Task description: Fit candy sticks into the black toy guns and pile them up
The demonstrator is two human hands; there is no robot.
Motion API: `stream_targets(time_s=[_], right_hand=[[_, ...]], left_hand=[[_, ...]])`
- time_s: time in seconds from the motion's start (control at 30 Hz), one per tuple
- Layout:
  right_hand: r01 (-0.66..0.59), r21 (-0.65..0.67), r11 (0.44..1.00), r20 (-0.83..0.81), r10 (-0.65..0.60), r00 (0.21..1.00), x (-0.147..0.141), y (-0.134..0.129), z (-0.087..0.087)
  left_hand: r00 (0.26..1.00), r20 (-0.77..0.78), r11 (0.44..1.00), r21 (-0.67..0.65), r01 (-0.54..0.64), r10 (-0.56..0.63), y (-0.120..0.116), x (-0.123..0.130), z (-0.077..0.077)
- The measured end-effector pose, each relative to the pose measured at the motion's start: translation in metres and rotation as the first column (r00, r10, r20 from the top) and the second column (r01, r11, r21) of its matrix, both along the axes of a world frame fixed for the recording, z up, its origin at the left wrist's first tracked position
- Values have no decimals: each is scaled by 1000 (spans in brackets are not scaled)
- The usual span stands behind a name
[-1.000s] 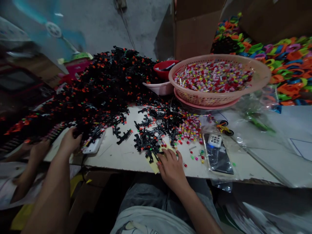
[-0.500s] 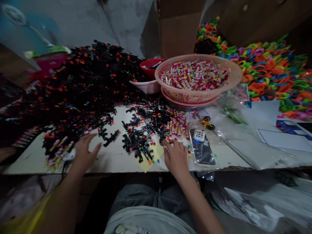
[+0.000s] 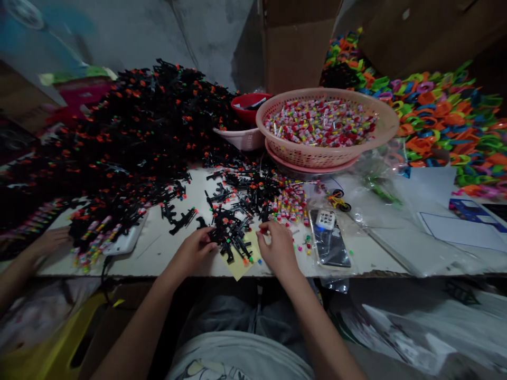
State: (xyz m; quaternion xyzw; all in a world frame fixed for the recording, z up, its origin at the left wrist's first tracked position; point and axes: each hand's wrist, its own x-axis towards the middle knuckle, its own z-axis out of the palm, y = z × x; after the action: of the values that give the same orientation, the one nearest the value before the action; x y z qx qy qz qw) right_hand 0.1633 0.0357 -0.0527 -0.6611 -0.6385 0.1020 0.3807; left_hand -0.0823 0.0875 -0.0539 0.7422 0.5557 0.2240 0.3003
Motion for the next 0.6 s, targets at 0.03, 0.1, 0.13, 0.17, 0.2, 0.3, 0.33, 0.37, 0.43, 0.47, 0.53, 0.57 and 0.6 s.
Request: stream_targets(time_s=[0.03,0.1,0.13,0.17,0.2,0.3,0.33,0.37,0.43,0.47,0.53,0.57,0.6], right_hand=[[-18,17,1000,-120,20,993,3,-5,1],[-39,27,999,-325,46,945,5,-14,4],[-40,27,999,-420,48,906,4,-18,5],[-43,28,999,-519,52,853,3,-22,7],[-56,30,998,-616,63,785,2,-26,9],[-162,25,986,-800,117,588,-7,-36,17],[-205,20,979,-808,137,573,-11,-40,21],[-237,15,971,-786,158,598,-15,-43,24],[-278,22,960,-680,218,700,-24,-48,31],[-300,31,953,-615,255,746,-28,-50,33],[-342,45,939,-534,312,786,-34,-54,35],[-337,56,940,-535,313,785,-36,-55,34],[-308,68,949,-556,293,778,-37,-57,33]], left_hand=[[998,51,1000,-12,-23,24,-1,-1,1],[980,181,996,-46,-78,85,-3,0,5],[959,256,991,-81,-105,122,-5,2,8],[925,341,983,-134,-128,167,-8,4,11],[878,428,969,-206,-136,214,-11,7,16],[653,648,884,-461,-72,391,-27,22,32],[571,686,847,-531,-30,450,-33,28,36],[513,706,819,-574,10,488,-40,35,40],[439,738,798,-599,73,513,-52,49,46],[421,753,802,-591,93,506,-58,55,48],[412,780,826,-554,103,471,-67,63,50],[419,787,841,-534,93,453,-69,66,51],[435,787,853,-516,76,438,-72,68,52]])
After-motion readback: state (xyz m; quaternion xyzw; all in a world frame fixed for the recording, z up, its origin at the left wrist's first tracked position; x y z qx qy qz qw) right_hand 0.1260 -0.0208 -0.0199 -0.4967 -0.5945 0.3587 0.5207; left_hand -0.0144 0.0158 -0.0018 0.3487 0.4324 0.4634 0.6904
